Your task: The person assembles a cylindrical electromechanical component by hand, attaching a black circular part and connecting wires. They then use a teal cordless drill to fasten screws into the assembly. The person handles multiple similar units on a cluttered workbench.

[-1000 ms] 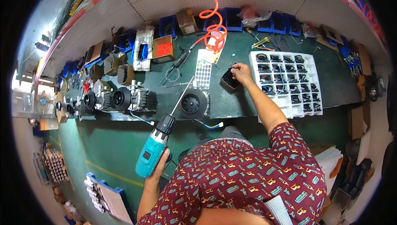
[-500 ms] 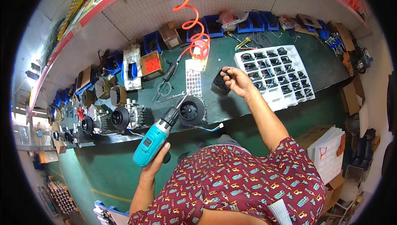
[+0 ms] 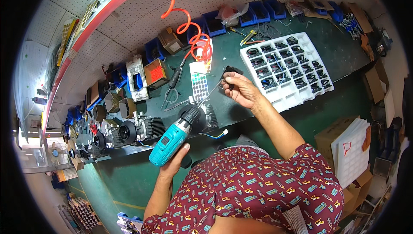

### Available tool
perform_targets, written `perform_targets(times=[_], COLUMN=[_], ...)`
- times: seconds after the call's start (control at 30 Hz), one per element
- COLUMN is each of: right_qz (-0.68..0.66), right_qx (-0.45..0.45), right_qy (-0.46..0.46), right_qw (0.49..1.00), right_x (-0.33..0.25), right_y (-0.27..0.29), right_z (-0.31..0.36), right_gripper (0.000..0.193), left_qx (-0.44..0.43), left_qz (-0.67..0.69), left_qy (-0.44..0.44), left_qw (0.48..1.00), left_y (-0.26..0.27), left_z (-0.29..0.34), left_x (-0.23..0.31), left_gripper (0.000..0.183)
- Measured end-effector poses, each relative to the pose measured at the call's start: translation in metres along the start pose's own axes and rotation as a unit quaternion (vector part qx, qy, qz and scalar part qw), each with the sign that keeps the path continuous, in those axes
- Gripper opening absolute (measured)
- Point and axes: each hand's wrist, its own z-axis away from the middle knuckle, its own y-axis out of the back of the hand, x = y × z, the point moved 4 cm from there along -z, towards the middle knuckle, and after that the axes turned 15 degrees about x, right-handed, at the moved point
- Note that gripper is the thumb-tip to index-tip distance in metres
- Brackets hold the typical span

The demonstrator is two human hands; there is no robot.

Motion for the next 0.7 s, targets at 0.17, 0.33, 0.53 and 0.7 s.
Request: perform_targets(times=[0.17, 0.33, 0.53, 0.7], right_qz=[-0.020, -0.026, -0.013, -0.010], right_qx=[-0.001, -0.013, -0.020, -0.023], right_qy=[0.001, -0.004, -0.013, -0.011], right_qw=[1.000, 1.000, 1.000, 1.000], right_x=[0.002, 0.004, 0.002, -0.001], right_y=[0.002, 0.000, 0.003, -0.001], right_z=[0.002, 0.002, 0.002, 0.008], right_gripper=[0.021, 0.019, 0.018, 0.015], left_qx=[0.025, 0.018, 0.018, 0.027], left_qz=[0.045, 0.056, 0.049, 0.062], left_qy=[0.013, 0.048, 0.023, 0.047], left_qw=[0.999, 0.997, 0.998, 0.997], left_y=[-0.008, -0.009, -0.009, -0.010], left_z=[0.008, 0.015, 0.022, 0.026], left_x=[0.007, 0.006, 0.005, 0.006], left_gripper=[0.043, 0.046, 0.045, 0.045])
